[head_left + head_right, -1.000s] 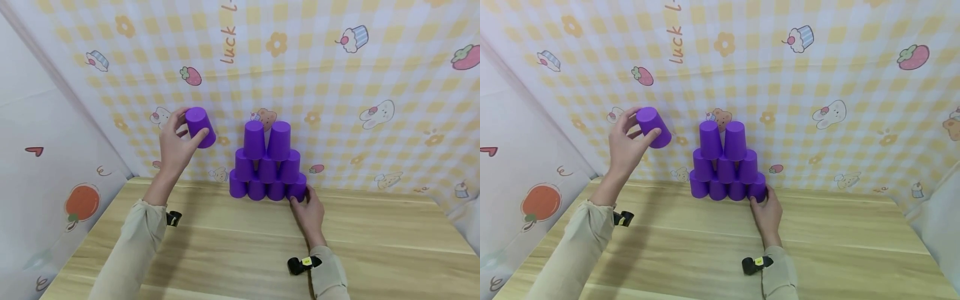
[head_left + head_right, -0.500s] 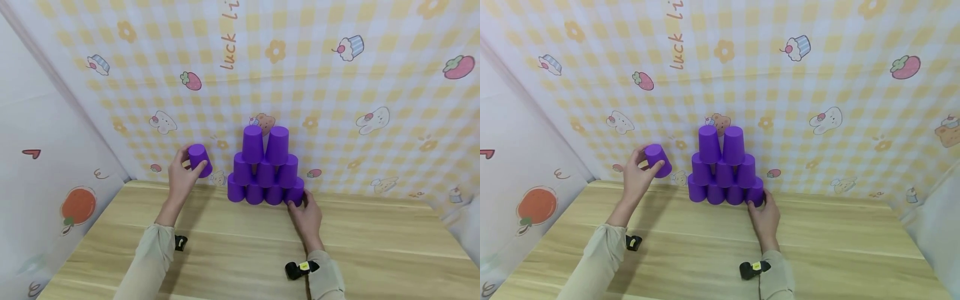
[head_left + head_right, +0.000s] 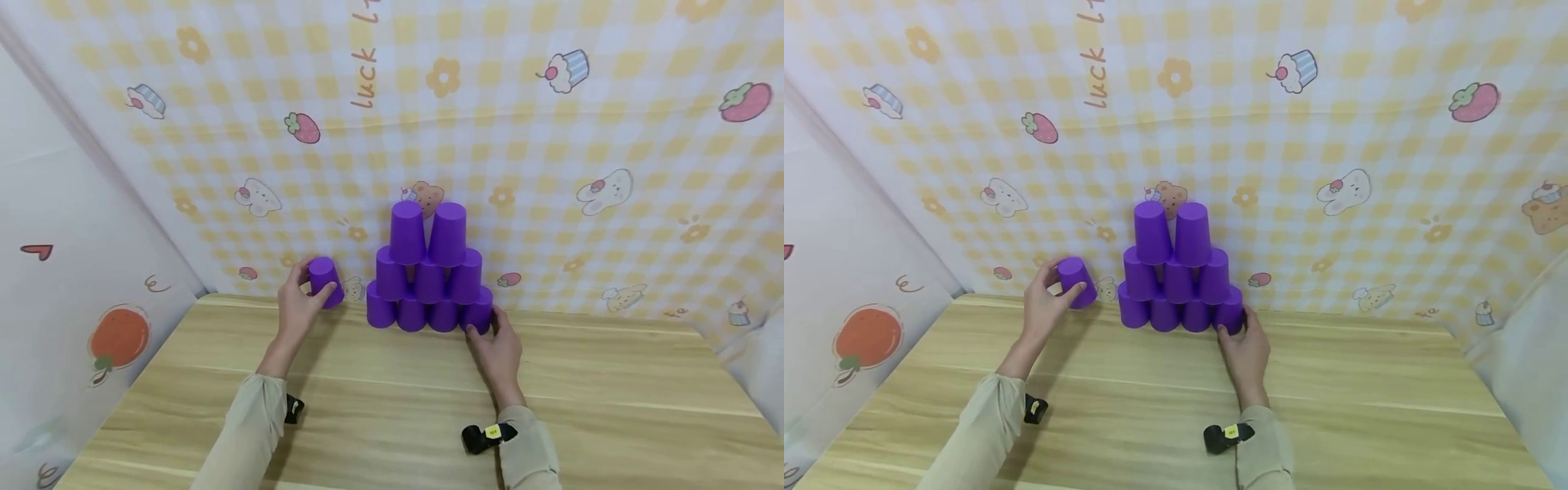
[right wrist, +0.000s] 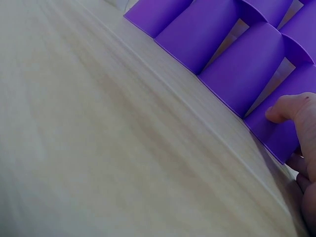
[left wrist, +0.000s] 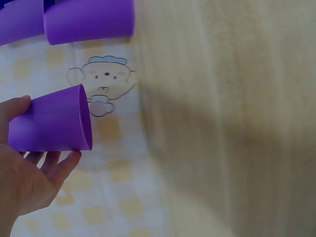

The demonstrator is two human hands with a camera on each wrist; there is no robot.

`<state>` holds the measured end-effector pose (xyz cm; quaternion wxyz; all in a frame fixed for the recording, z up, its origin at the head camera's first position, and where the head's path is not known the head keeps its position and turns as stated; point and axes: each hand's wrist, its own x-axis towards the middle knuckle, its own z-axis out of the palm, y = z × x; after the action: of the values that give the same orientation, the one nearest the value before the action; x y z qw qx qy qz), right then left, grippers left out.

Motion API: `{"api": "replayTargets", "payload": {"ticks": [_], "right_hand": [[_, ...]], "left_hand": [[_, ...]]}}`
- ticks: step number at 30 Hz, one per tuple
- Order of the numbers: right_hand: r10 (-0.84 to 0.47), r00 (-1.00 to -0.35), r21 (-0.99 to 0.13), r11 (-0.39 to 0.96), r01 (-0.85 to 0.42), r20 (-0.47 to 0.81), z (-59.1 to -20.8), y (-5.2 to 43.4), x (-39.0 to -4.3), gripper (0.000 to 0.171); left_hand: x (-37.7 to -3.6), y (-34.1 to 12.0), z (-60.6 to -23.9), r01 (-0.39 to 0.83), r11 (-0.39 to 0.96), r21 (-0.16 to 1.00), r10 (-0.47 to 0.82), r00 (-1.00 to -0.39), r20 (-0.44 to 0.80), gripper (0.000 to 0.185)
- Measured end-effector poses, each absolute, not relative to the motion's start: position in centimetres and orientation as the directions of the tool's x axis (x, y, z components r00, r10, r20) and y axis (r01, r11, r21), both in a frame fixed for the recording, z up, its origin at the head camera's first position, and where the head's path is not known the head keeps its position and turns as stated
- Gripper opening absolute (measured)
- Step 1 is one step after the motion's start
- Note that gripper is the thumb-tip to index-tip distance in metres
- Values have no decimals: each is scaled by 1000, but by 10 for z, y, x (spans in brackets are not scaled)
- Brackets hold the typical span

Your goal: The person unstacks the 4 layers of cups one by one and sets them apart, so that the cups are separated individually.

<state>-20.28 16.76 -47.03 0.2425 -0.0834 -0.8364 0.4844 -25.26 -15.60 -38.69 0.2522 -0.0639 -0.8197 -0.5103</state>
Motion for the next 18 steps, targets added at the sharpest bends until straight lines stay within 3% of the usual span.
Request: {"api": "replayTargets", "payload": {"ticks": [11,18], "right_hand": [[386,-861,-845,528,-88,331,-470,168,-203,56],[378,-865,-845,526,-93,330,-469,168,-202,56]], "left_hand": [[-259,-160,-412,267,406,874,-193,-910,367,53],[-258,-158,-418,195,443,875,-162,-942,292,56]]}}
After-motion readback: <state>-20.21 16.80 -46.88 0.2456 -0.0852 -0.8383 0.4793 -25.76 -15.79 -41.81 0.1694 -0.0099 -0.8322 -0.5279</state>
